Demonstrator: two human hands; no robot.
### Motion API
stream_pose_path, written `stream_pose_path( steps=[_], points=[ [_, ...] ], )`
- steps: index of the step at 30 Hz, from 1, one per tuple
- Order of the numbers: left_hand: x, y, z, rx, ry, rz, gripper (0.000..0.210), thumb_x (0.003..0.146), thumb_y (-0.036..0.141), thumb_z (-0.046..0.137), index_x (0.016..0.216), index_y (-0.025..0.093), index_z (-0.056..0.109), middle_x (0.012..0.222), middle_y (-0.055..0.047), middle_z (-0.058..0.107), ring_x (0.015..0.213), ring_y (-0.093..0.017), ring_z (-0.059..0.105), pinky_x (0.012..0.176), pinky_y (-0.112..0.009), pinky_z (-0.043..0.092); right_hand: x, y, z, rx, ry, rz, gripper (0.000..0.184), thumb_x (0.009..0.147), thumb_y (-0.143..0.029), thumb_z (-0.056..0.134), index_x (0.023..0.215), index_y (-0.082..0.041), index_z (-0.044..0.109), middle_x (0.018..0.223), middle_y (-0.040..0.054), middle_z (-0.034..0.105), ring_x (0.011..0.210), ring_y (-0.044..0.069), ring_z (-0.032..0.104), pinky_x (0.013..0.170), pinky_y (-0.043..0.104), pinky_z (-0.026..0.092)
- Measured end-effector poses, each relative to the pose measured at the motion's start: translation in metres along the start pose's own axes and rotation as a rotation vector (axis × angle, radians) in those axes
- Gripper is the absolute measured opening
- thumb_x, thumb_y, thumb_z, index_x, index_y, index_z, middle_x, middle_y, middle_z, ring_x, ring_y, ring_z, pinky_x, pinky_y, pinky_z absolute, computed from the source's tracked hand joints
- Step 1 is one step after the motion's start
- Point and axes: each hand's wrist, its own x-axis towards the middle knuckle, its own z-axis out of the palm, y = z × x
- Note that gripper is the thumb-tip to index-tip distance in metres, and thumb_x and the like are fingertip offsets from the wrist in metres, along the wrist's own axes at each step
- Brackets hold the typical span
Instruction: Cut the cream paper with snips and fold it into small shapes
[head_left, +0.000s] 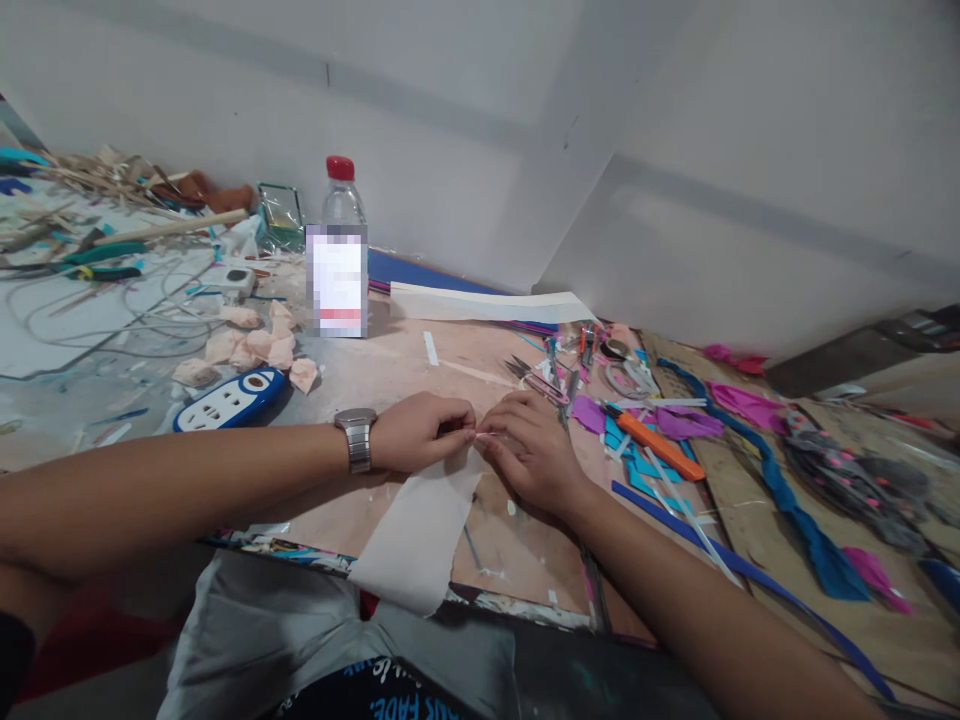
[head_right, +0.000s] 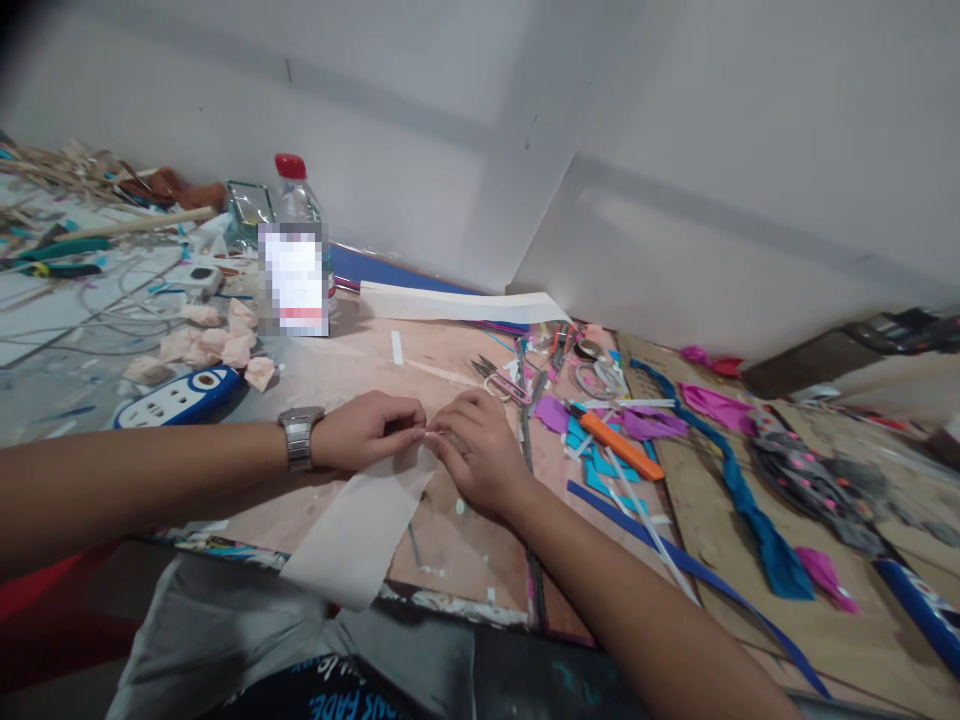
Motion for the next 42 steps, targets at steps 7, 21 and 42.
stream_pose_path(
  steps=[7,21,42],
  points=[
    [-0.0028,-0.0022,0.0043,0.164,0.036,0.080,0.018,0.099,0.031,0.052,0.093,0.017,0.063,0.078,-0.001,0.067,0.069,-0.014,0.058,0.066,-0.025,0.038,-0.0005,-0.0012,-0.0015,-0.030,-0.062,0.009,0.004,0.097,-0.022,0.059,0.097,-0.022,0.064,0.094,0.0068,0.071,0.099,0.026,0.056,0.094,0.049,0.044],
    [-0.0034,-0.0035,0.0093,0.449,0.047,0.181,0.024,0.105,0.033,0.045,0.097,0.019,0.064,0.086,-0.003,0.074,0.076,-0.016,0.067,0.066,-0.027,0.042,-0.0012,-0.0030,0.0006,-0.040,-0.182,0.052,0.009,0.099,-0.019,0.049,0.099,-0.022,0.058,0.107,0.0093,0.068,0.111,0.029,0.053,0.103,0.054,0.040],
    [-0.0040,-0.0014,0.0090,0.577,0.069,0.252,0.030,0.106,0.033,0.042,0.097,0.016,0.065,0.083,-0.004,0.073,0.072,-0.016,0.067,0.063,-0.027,0.044,-0.0010,0.0010,0.0019,0.026,-0.081,-0.011,0.012,0.091,-0.013,0.057,0.095,-0.024,0.057,0.098,0.0056,0.069,0.100,0.025,0.058,0.104,0.053,0.043]
  ],
)
